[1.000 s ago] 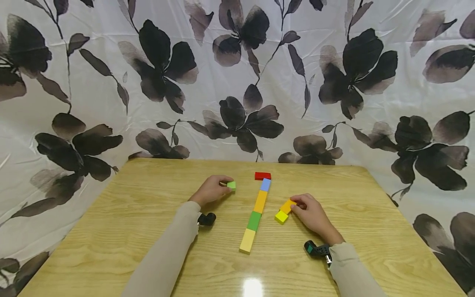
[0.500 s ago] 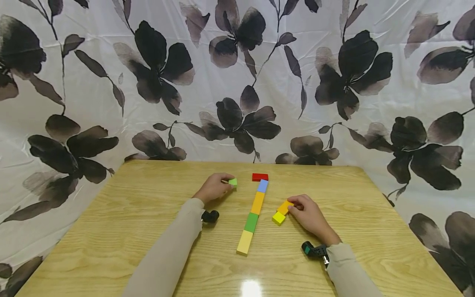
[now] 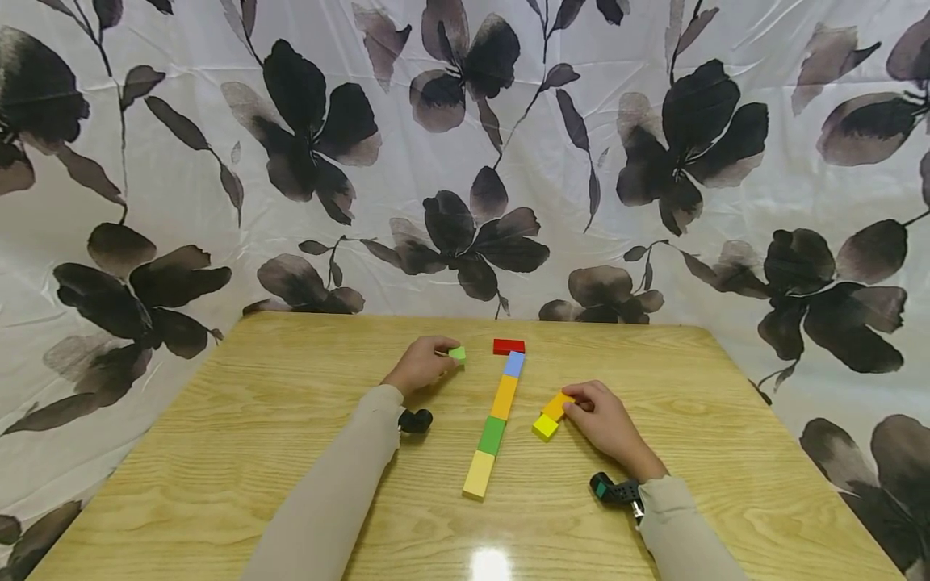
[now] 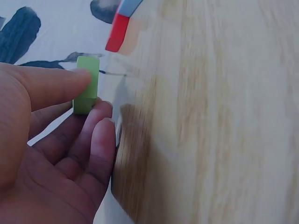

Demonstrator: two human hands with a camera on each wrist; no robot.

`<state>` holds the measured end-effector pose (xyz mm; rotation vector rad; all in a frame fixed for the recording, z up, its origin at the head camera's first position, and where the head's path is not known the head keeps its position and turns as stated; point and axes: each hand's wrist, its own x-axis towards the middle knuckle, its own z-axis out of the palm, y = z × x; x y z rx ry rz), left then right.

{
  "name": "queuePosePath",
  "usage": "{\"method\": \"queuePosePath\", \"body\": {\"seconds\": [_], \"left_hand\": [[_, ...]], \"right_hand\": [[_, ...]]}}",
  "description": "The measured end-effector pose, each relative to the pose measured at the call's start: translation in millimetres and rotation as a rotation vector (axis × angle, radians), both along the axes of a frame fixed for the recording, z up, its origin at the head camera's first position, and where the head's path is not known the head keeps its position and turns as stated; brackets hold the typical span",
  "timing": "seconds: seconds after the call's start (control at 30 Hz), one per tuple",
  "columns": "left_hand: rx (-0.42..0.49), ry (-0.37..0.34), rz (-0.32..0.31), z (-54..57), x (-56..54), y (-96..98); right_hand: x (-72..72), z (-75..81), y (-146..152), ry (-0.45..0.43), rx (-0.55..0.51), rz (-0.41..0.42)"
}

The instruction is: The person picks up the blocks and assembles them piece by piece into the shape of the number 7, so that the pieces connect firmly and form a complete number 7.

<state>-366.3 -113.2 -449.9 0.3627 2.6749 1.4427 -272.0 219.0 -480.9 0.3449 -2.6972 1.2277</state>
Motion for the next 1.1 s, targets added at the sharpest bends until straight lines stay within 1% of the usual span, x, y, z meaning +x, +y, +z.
{"method": "queuePosePath", "body": {"seconds": [0.2, 0.3, 0.4, 0.57, 0.87, 1.1], "left_hand": [[-0.058, 0.036, -0.015, 0.0, -4.5, 4.3], [-0.077, 0.046, -0.034, 0.4, -6.9, 6.6], [-0.100, 0.068, -0.045, 1.0, -10.2, 10.6], [-0.126, 0.084, -0.052, 1.4, -15.6, 19.6], [-0.152, 0.091, -0.052, 1.2, -23.1, 28.8], [-0.172, 0.095, -0.030, -2.0, -28.5, 33.0]], "right_hand": [[0.5, -0.4, 0.3, -0.010, 0.000, 0.002], [0.5, -0.4, -0.8, -0.008, -0.004, 0.002], [0.2, 0.0, -1.1, -0.006, -0.009, 0.004], [-0.5, 0.2, 0.9, -0.001, -0.014, 0.008], [-1.4, 0.0, 2.4, -0.005, -0.015, 0.003], [-1.7, -0.2, 2.5, -0.003, -0.021, 0.007]]}}
